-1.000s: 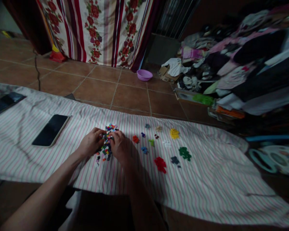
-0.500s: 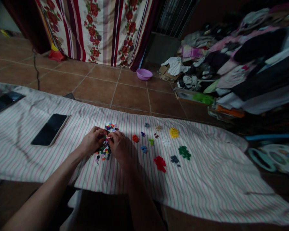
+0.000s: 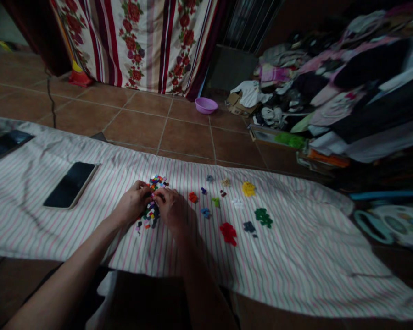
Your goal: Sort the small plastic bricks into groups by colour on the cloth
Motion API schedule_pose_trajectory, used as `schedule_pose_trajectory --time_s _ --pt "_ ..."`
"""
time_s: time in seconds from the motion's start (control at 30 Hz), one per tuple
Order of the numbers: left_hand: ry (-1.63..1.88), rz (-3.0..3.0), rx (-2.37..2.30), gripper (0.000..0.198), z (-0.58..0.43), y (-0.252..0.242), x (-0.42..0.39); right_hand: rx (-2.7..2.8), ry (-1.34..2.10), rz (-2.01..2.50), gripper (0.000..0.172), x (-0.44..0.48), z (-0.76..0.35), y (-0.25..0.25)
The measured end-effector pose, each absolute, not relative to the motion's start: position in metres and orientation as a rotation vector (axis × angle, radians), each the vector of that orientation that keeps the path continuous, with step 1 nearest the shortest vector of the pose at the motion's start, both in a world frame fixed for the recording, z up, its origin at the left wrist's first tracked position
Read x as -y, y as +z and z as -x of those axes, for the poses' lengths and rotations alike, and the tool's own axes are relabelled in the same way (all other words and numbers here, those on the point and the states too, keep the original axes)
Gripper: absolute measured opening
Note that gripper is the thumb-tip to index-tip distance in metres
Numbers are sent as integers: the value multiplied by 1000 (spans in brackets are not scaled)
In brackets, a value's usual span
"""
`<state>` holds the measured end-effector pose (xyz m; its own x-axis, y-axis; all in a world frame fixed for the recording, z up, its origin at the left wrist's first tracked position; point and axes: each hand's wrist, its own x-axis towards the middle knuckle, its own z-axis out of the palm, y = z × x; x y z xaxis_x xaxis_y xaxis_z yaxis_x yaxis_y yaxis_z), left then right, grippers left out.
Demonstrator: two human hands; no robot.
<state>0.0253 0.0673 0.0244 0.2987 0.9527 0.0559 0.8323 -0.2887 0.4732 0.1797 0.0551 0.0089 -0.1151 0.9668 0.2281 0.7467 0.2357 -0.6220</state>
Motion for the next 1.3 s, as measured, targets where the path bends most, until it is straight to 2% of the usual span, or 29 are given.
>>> schedule_pose_trajectory --time_s 0.33,0.53,0.7,1.03,1.3 --pt "487 -2288 -1600 21 -25 22 -67 2030 338 1635 14 -49 -175 15" --pt "595 -2249 -1532 18 -21 18 -70 2059 287 1632 11 -49 -175 15" --pt "595 -2158 -1490 23 -17 20 -73 2093 266 1666 12 -49 -174 18" --pt "635 -2154 -1409 23 -8 16 -75 2109 249 1647 4 -49 -173 22" --pt "586 -2156 -1497 19 -14 21 -74 2000 363 1561 12 -52 -176 12"
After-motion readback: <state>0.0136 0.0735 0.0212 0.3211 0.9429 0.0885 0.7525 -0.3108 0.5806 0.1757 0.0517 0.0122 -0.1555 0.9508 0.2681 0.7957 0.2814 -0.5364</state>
